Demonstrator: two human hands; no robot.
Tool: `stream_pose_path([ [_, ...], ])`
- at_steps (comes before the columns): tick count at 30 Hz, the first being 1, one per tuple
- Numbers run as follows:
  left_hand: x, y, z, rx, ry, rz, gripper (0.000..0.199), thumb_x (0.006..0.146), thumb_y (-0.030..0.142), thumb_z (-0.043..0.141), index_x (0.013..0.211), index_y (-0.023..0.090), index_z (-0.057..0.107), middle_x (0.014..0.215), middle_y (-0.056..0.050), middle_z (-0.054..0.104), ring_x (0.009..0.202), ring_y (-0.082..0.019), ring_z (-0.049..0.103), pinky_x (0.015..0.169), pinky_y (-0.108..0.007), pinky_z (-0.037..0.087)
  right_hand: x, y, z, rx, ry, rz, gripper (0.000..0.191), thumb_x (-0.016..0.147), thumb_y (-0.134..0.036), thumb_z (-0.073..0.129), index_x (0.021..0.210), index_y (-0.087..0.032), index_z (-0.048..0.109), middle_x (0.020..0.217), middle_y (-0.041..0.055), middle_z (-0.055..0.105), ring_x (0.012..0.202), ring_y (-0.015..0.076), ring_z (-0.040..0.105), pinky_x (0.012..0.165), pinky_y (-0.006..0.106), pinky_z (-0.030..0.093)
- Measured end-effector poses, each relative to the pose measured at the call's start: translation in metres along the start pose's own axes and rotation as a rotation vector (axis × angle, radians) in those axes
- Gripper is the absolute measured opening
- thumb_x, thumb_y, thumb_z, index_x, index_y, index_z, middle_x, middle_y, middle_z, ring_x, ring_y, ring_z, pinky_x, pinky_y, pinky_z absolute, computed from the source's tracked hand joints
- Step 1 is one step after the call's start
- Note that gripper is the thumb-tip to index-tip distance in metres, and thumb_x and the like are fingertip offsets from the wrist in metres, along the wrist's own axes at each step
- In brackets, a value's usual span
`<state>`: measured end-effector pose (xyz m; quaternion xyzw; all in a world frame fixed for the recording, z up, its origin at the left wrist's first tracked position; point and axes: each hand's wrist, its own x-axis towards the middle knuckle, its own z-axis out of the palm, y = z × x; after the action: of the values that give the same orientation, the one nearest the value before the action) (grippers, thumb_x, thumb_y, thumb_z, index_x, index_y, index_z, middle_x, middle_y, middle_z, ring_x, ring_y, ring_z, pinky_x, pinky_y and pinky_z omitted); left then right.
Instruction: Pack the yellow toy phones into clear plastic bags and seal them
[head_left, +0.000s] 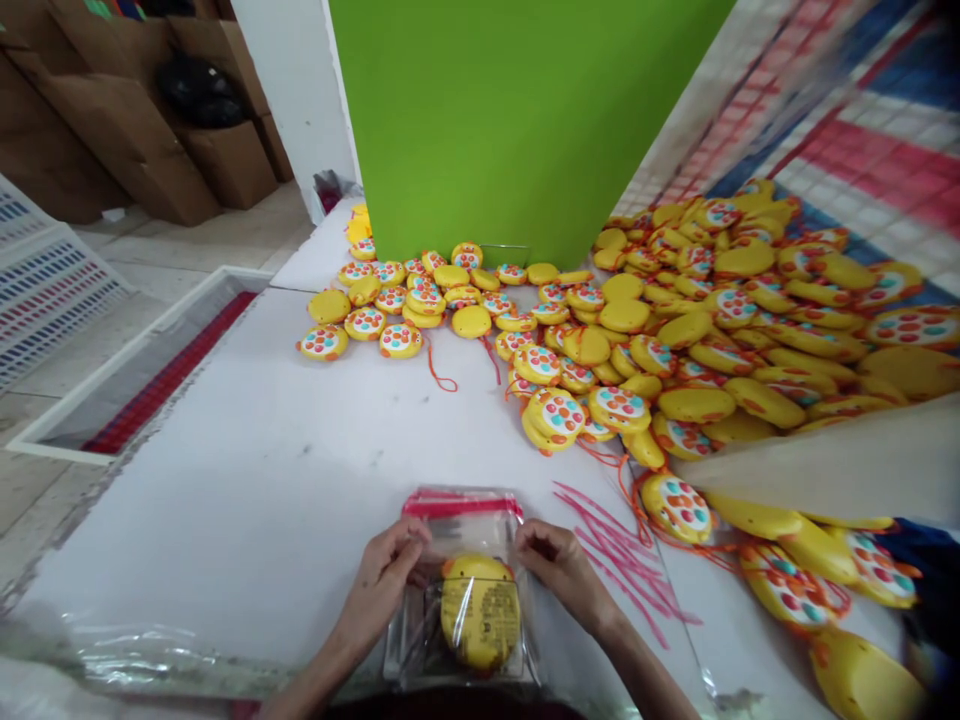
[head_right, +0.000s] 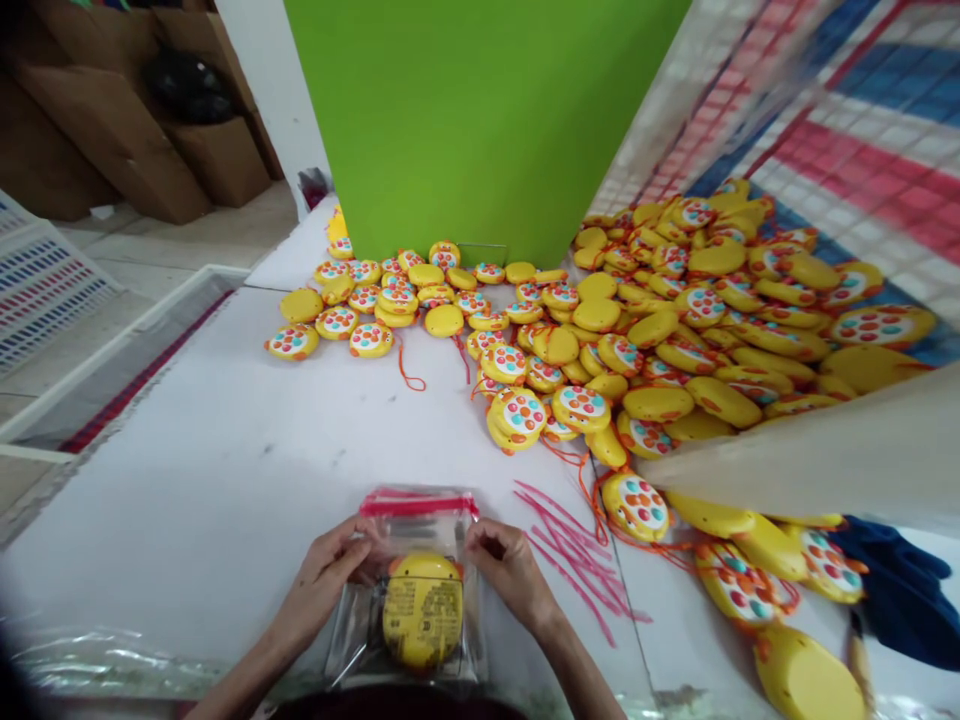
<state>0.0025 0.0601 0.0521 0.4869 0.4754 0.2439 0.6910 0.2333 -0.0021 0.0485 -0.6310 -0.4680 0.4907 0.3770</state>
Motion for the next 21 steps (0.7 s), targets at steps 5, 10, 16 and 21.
stream_pose_path([
  [5,0.000,0.004,0.003,-0.003,0.016,-0.022,0.016,0.073,0.027,0.044,0.065,0.016,0.052,0.065,0.001,0.051,0.063,-0.014,0.052,0.058,-0.023,0.044,-0.001,0.009,-0.001,-0.007,-0.035,0.026,0.013,0.072,-0.022,0.049,0.064,-0.015,0.057,0.053,-0.0047,0.042,0.048,0.0084,0.036,0.047,0.020,0.029],
  [10,0.000,0.004,0.009,0.059,0.076,0.045,0.018,0.067,0.026,0.053,0.055,0.017,0.044,0.053,0.005,0.042,0.054,-0.011,0.044,0.052,-0.020,0.037,-0.004,0.014,0.001,-0.061,0.006,0.004,0.017,0.071,-0.018,0.041,0.065,-0.015,0.057,0.053,-0.0041,0.044,0.046,0.0089,0.038,0.046,0.020,0.030],
  [16,-0.013,0.001,0.013,-0.012,0.113,0.049,0.014,0.066,0.022,0.052,0.060,0.019,0.039,0.055,0.004,0.050,0.053,-0.012,0.051,0.049,-0.021,0.041,-0.013,0.015,0.004,-0.154,0.048,-0.151,0.019,0.070,-0.015,0.039,0.057,-0.017,0.054,0.062,0.0007,0.052,0.059,0.0139,0.050,0.056,0.024,0.039],
  [21,-0.020,0.048,-0.043,-0.007,0.373,0.255,0.005,0.063,0.020,0.054,0.060,0.016,0.051,0.061,-0.003,0.064,0.056,-0.016,0.060,0.052,-0.025,0.049,-0.014,0.036,0.003,-0.193,0.049,-0.349,0.023,0.077,-0.022,0.042,0.058,-0.019,0.054,0.062,0.0015,0.054,0.057,0.0143,0.053,0.055,0.023,0.042],
])
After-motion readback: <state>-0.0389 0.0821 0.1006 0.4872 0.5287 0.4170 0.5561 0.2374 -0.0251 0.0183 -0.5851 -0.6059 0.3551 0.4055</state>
